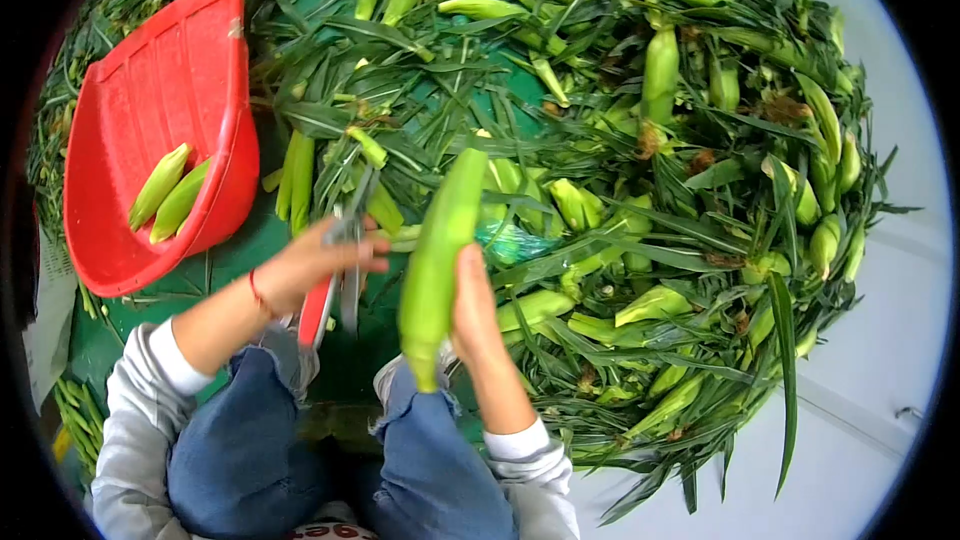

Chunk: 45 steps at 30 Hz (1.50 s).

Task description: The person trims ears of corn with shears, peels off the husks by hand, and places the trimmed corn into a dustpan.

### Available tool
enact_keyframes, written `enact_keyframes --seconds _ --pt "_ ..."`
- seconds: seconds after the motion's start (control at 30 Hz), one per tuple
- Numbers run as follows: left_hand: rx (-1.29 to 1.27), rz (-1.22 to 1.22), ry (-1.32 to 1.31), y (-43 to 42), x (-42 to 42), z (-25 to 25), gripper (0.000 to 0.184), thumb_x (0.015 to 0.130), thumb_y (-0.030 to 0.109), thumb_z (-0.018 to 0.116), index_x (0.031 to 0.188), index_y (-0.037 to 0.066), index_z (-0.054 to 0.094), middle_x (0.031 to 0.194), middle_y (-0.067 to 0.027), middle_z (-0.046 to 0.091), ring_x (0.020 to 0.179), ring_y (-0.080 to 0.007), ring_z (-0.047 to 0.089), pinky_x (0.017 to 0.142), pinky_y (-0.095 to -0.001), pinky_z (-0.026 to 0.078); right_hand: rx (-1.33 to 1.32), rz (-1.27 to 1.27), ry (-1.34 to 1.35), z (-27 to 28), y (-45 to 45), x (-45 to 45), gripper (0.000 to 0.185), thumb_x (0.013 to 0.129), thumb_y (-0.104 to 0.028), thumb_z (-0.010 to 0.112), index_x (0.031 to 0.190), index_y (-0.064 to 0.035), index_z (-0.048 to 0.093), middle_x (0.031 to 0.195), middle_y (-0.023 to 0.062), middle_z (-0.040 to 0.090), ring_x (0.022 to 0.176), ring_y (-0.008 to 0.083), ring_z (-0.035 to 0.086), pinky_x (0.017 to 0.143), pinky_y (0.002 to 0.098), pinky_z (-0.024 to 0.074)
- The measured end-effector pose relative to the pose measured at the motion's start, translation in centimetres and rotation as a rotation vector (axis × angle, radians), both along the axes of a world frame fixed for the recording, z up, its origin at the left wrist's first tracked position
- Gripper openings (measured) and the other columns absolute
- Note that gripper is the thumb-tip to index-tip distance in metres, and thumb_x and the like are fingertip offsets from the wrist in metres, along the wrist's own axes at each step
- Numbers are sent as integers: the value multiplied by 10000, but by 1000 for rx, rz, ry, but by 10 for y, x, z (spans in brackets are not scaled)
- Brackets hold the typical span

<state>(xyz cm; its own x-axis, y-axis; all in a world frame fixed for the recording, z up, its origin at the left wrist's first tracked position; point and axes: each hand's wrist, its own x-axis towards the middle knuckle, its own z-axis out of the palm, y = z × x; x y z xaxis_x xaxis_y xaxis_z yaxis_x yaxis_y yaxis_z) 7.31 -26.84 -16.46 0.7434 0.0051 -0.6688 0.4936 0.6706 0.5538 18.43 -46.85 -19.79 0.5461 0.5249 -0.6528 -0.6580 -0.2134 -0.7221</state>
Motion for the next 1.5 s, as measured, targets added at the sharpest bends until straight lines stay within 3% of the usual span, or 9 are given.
enact_keyframes --seconds 0.07,0.17,0.27,0.4,0.7,0.87,1.03,1.3,1.5 --pt "360 -58 -230 -17 -12 10 587 764 168 747 1210 42 386 1072 -49 521 960 -123 517 840 -288 438 234 110 -117 46 23 -15 581 981 -346 384 1438 -45 190 1469 107 242 1328 225 279 1028 348 337" --pt "411 131 -277 4 -33 27 551 769 154 712 1210 29 406 1048 -40 514 964 -122 508 876 -268 413 354 417 -148 55 15 15 494 924 -253 537 1340 -17 416 1339 111 469 1186 209 487 963 336 402" --pt "469 269 -60 81 -105 23 482 812 232 640 1202 28 444 995 -43 541 942 -123 531 835 -253 440 -537 515 -1467 -1 -10 116 277 851 -150 563 1076 5 606 1017 131 647 886 244 626 771 350 509" --pt "644 369 116 155 -106 91 470 856 246 570 1246 23 433 1012 -61 561 919 -119 554 803 -272 460 -1506 1200 -1397 -78 -69 228 421 739 -175 701 1089 -36 512 1080 166 598 1041 294 566 788 403 493" --pt "1741 -236 470 255 -168 22 477 765 20 560 1218 26 409 912 -69 542 779 -132 501 695 -281 437 -534 813 -1417 20 -38 133 648 635 -76 751 1209 -50 453 1165 189 508 1036 348 550 889 452 448" --pt "886 25 -191 83 -42 126 601 753 123 675 1265 44 369 1167 -114 521 945 -197 585 753 -318 490 111 620 -1671 83 47 52 732 520 6 757 1202 -97 510 1169 139 493 1111 366 509 987 535 385" --pt "60 10 -183 13 -14 54 566 702 -12 727 1183 90 448 1043 -6 478 950 -103 491 852 -254 432 173 519 -1935 69 44 14 393 743 -87 668 1108 -211 591 1198 83 511 1136 292 517 994 546 368" --pt "-125 162 45 -31 2 -8 487 794 44 684 1165 85 371 1010 -56 486 843 -126 543 692 -265 473 -24 232 -1331 -16 23 -24 325 799 75 518 1069 -55 642 1189 166 528 1169 342 491 958 411 410" --pt "673 -63 -89 -39 -37 -59 549 716 61 694 1154 47 364 955 -85 483 858 -162 510 742 -298 447 28 -167 -272 -65 36 -37 441 927 -229 546 1286 -8 415 1236 110 496 1103 179 480 926 326 386"
